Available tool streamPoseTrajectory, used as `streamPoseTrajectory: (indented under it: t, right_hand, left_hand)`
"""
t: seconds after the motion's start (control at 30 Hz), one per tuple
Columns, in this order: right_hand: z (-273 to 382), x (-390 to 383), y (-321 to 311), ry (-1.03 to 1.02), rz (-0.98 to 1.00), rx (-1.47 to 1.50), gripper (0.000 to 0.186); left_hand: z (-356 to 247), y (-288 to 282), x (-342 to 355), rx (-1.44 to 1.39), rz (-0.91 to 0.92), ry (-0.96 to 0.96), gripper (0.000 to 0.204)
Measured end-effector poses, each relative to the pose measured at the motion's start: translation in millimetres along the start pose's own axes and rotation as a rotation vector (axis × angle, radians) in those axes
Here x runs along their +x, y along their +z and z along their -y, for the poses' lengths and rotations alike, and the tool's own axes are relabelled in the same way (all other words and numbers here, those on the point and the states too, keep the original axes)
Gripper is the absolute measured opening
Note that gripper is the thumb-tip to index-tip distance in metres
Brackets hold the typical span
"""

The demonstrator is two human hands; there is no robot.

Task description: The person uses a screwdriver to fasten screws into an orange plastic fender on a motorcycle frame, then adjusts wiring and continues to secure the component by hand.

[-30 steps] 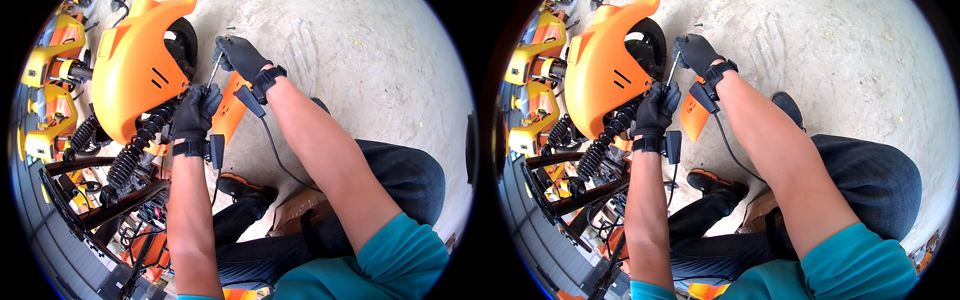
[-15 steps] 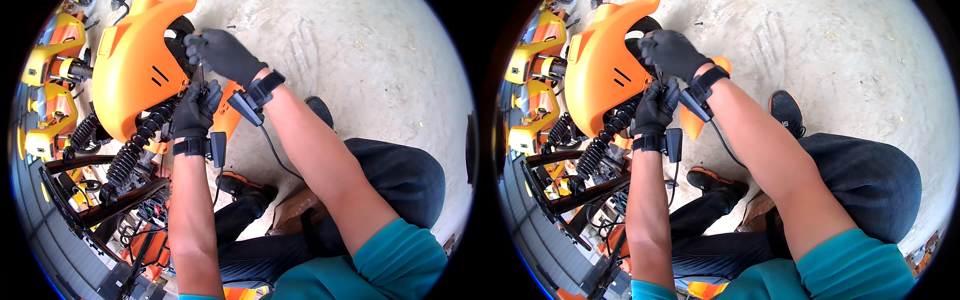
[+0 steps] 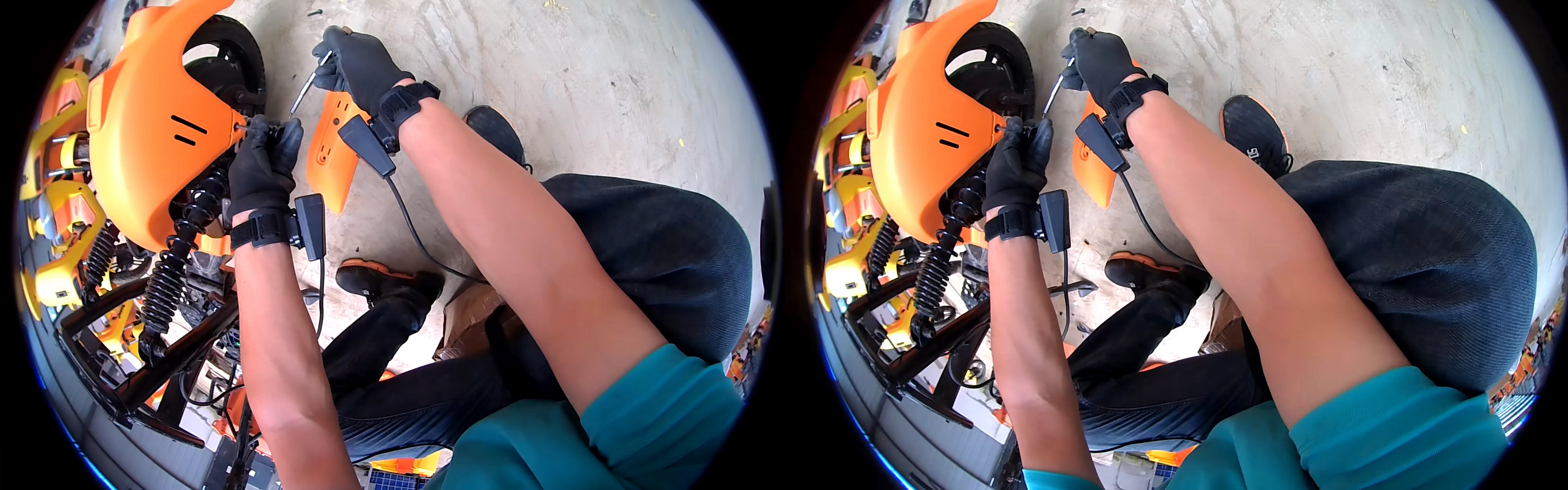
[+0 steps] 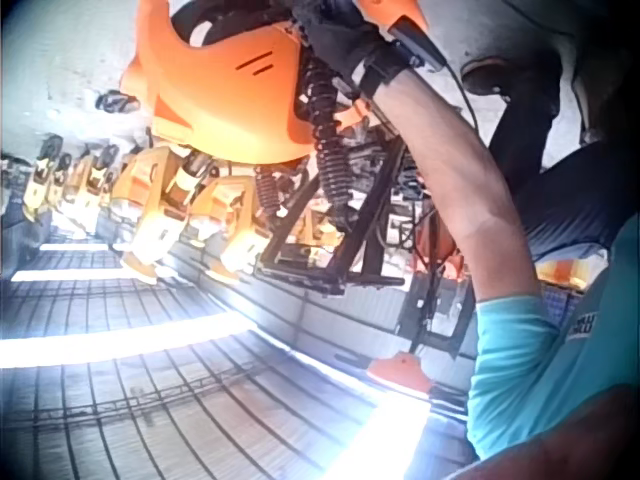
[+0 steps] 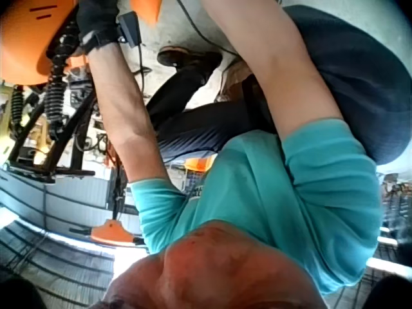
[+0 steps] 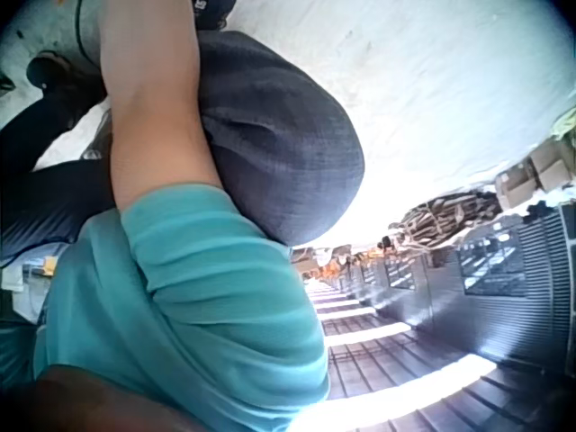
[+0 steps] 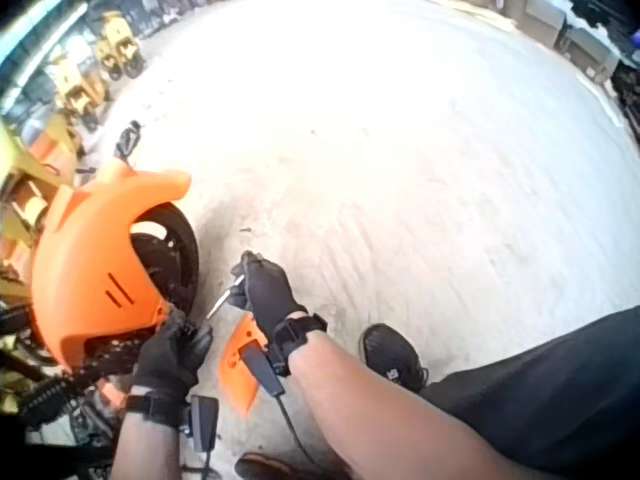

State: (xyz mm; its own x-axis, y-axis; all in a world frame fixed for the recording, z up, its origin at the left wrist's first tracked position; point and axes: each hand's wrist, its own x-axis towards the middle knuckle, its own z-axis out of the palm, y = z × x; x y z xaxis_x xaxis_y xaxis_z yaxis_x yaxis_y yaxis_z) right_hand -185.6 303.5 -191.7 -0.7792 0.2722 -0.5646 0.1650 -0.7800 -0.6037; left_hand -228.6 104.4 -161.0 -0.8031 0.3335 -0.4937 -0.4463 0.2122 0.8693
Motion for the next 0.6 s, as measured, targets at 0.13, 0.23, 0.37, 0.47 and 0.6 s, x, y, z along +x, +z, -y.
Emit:
streamPoseTrajectory:
  t: [0.13,0.23,0.37,0.47,0.6]
  right_hand:
    - [-3,-1,-6,0.018,-0.041,0.033,0.036]
    - [-5,1,-9,0.026,-0.022,0.037,0.036]
    - [-6,3,-14,0.029,-0.03,0.042,0.036]
    - [-8,4,-15,0.03,-0.029,0.063,0.036]
    - [-6,4,-15,0.029,-0.032,0.069,0.036]
  left_hand:
    - [3,5,0,0.547,0.007,0.34,0.01]
    - [4,6,1,0.421,-0.038,0.258,0.009]
    - [-15,28,-5,-0.224,-0.217,-0.143,0.015]
    - [-20,38,-6,-0.242,-0.337,-0.201,0.021]
    - [-18,38,-2,-0.28,-0.382,-0.191,0.023]
